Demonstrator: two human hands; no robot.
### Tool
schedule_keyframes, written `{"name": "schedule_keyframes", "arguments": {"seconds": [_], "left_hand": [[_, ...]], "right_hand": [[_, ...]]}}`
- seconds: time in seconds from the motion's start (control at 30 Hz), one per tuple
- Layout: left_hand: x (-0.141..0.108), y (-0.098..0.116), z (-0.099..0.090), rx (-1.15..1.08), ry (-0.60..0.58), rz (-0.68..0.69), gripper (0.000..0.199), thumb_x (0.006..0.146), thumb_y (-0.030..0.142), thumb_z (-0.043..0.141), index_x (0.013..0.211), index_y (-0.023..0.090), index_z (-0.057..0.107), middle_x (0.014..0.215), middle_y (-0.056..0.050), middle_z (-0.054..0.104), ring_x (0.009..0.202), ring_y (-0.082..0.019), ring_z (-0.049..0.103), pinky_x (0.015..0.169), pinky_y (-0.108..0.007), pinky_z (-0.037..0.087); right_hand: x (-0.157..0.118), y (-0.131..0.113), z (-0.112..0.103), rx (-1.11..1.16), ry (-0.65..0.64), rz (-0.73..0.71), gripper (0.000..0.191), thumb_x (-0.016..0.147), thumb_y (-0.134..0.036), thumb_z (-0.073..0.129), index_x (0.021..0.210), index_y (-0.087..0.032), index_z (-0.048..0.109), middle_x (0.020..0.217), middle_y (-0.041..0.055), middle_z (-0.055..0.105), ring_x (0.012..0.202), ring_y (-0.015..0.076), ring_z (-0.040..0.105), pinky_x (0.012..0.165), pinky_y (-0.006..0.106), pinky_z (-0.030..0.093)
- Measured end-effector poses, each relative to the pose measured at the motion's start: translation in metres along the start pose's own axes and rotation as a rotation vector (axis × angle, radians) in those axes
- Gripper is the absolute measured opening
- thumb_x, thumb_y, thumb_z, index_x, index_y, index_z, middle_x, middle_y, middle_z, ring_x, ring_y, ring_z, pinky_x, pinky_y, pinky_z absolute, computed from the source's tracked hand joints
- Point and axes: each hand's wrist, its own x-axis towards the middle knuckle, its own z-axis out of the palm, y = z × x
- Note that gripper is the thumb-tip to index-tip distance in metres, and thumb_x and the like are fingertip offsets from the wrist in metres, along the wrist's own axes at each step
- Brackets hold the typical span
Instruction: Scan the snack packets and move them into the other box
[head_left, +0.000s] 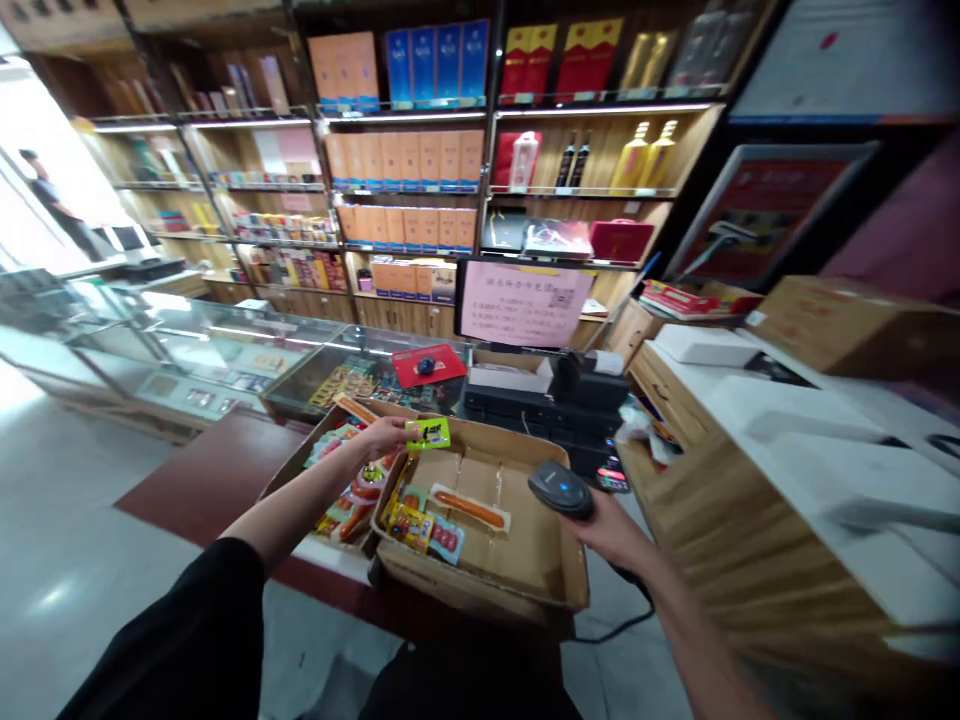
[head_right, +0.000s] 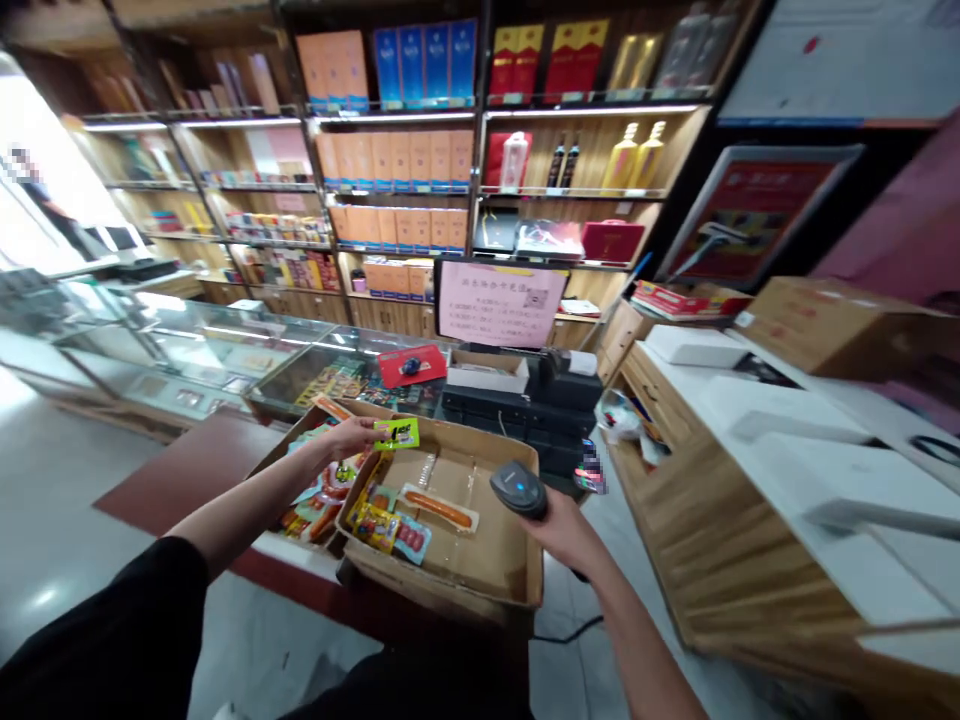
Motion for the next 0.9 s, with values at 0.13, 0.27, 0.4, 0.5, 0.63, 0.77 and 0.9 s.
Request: {"name": "schedule_keyframes", "arguments": {"seconds": [0.13,0.27,0.4,0.5,0.63,0.77,0.9], "left_hand": [[-0.032,0.012,-0.061,-0.065,0.183,0.062,0.032,0.054,0.011,0.095,0.077,0.009,0.073,0.078,-0.008,0.075,0.064,-0.014,0.07,0.06,-0.02,0.056],[-0.056,0.019,-0.099,-0.098,0.331,0.09,0.027,0.063,0.015,0.093,0.081,0.009,0.074,0.079,-0.009,0.075,0.067,-0.015,0.071,0.061,-0.02,0.057],[-0.062,0.019,-0.103,-0.093,0.352,0.076,0.024,0.066,0.018,0.092,0.08,0.009,0.074,0.078,-0.01,0.074,0.069,-0.015,0.072,0.062,-0.02,0.057],[-0.055,0.014,-0.084,-0.042,0.293,0.059,0.026,0.064,0.02,0.093,0.078,0.008,0.074,0.079,-0.01,0.074,0.069,-0.014,0.071,0.065,-0.021,0.057],[-0.034,0.003,-0.043,0.044,0.137,0.034,0.031,0.061,0.026,0.095,0.078,0.009,0.075,0.078,-0.009,0.074,0.069,-0.013,0.069,0.065,-0.02,0.055],[-0.009,-0.006,0.006,0.126,-0.03,-0.017,0.036,0.056,0.03,0.096,0.078,0.011,0.076,0.071,-0.006,0.072,0.065,-0.012,0.067,0.065,-0.021,0.054],[0.01,-0.02,0.056,0.232,-0.179,-0.048,0.036,0.053,0.033,0.096,0.075,0.012,0.077,0.07,-0.006,0.073,0.065,-0.012,0.066,0.064,-0.022,0.053]], "right_hand": [[0.011,0.005,0.0,-0.03,-0.034,-0.053,0.039,0.07,-0.037,0.072,0.102,-0.017,0.076,0.106,0.0102,0.079,0.1,0.0325,0.075,0.09,0.042,0.06],[0.016,0.002,0.002,-0.058,-0.057,-0.052,0.035,0.07,-0.039,0.071,0.098,-0.017,0.077,0.099,0.0095,0.08,0.096,0.0323,0.075,0.085,0.04,0.061],[0.016,-0.002,0.004,-0.075,-0.075,-0.057,0.033,0.072,-0.037,0.07,0.097,-0.017,0.077,0.097,0.0094,0.08,0.098,0.0326,0.075,0.084,0.04,0.061],[0.014,-0.005,0.003,-0.062,-0.08,-0.056,0.035,0.073,-0.036,0.069,0.101,-0.017,0.075,0.102,0.0105,0.08,0.099,0.0325,0.074,0.086,0.04,0.06],[0.006,-0.006,0.002,-0.028,-0.049,-0.05,0.038,0.073,-0.036,0.068,0.104,-0.016,0.074,0.107,0.0111,0.079,0.101,0.032,0.074,0.088,0.041,0.059],[-0.006,-0.01,-0.001,-0.014,-0.016,-0.042,0.042,0.073,-0.033,0.069,0.111,-0.017,0.073,0.113,0.0097,0.078,0.105,0.0308,0.073,0.095,0.042,0.056],[-0.02,-0.022,-0.004,-0.006,0.022,0.005,0.04,0.072,-0.028,0.072,0.111,-0.018,0.075,0.108,0.0074,0.079,0.102,0.0299,0.073,0.092,0.042,0.057]]}}
